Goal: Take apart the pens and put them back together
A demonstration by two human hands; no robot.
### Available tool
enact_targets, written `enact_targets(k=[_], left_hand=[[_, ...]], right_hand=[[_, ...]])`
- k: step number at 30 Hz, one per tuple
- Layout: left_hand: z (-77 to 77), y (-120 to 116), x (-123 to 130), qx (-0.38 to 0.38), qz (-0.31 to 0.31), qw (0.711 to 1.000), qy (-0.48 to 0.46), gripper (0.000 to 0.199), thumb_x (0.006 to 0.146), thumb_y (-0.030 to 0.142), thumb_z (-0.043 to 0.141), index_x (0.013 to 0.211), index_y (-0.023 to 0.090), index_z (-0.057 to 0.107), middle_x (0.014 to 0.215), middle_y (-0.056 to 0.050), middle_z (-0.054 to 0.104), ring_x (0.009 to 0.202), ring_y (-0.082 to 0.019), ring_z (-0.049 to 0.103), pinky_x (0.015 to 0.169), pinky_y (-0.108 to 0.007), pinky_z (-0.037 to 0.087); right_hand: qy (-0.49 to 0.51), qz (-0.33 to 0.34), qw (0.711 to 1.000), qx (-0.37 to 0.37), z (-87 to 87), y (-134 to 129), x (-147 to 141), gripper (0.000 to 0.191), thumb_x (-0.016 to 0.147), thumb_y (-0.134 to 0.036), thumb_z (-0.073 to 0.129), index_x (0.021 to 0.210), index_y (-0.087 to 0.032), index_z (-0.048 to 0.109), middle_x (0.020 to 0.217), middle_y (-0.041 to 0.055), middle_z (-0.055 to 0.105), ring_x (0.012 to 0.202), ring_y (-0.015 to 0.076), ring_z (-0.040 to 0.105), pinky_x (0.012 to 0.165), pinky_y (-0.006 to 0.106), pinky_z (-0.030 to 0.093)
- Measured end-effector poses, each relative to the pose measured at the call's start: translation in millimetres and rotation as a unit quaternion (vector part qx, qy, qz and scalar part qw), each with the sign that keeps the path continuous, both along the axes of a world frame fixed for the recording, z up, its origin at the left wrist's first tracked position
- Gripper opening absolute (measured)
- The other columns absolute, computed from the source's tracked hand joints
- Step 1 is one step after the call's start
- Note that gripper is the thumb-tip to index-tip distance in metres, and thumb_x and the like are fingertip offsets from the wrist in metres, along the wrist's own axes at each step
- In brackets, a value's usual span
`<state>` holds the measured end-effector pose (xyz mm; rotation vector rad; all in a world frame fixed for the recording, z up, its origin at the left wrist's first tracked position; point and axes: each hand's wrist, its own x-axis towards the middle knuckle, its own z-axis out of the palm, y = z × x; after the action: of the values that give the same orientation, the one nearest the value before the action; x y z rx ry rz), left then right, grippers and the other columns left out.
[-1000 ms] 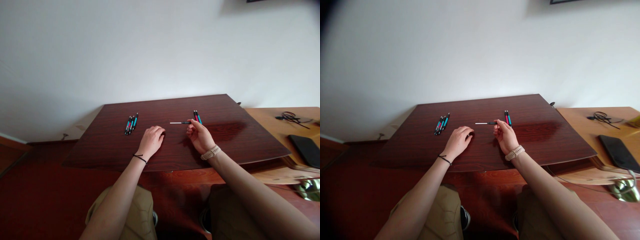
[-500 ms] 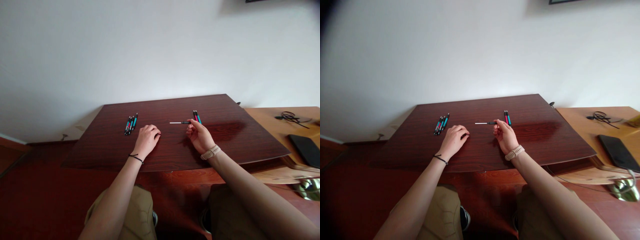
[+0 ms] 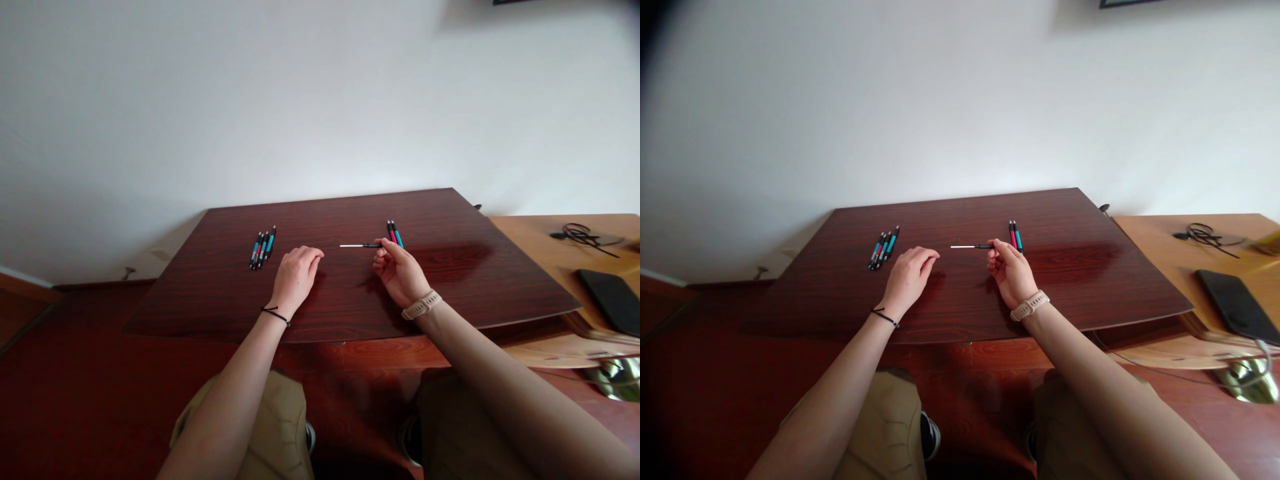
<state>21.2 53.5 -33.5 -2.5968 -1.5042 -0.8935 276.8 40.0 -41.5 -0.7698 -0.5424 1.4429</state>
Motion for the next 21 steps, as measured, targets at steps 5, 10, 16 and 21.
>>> enact_targets(k=[5, 10, 16, 21], left_hand=[[-0.9, 1, 1, -0.01, 0.023, 1.0, 0.006, 0.01, 0.107, 0.021, 0.058, 0.105, 0.024, 0.068, 0.095, -0.004, 0.076, 0.089, -0.025, 0.067, 0.087, -0.041, 0.048], [-6.9, 5, 3, -0.013, 0.011, 1.0, 0.027, 0.006, 0.101, 0.021, 0.068, 0.097, 0.024, 0.068, 0.103, -0.005, 0.077, 0.1, -0.028, 0.066, 0.089, -0.042, 0.047], [-13.0, 10, 5, -0.018, 0.014, 0.999, 0.027, 0.019, 0.098, 0.013, 0.065, 0.112, 0.025, 0.068, 0.102, -0.005, 0.079, 0.099, -0.027, 0.068, 0.09, -0.043, 0.047], [-14.0, 10, 4, -0.016, 0.007, 0.999, 0.037, 0.02, 0.099, 0.013, 0.064, 0.113, 0.026, 0.07, 0.106, -0.006, 0.079, 0.101, -0.029, 0.068, 0.091, -0.045, 0.048]], right_hand=[[-0.009, -0.002, 1.0, -0.003, -0.5, 0, -1, 0.028, 0.077, -0.039, 0.093, 0.093, -0.023, 0.076, 0.072, -0.0049, 0.064, 0.061, 0.0089, 0.055, 0.055, 0.022, 0.049], [-0.005, -0.002, 1.0, -0.003, -0.8, -2, -2, 0.03, 0.076, -0.039, 0.095, 0.093, -0.022, 0.077, 0.072, -0.0047, 0.063, 0.062, 0.0084, 0.054, 0.055, 0.02, 0.048], [-0.011, -0.003, 1.0, -0.001, -0.8, -3, -2, 0.029, 0.077, -0.039, 0.093, 0.092, -0.023, 0.076, 0.072, -0.0048, 0.063, 0.061, 0.0089, 0.055, 0.056, 0.022, 0.048], [-0.011, -0.001, 1.0, 0.0, -0.2, -2, -2, 0.029, 0.076, -0.04, 0.094, 0.092, -0.023, 0.076, 0.072, -0.0046, 0.063, 0.061, 0.009, 0.055, 0.055, 0.022, 0.048]])
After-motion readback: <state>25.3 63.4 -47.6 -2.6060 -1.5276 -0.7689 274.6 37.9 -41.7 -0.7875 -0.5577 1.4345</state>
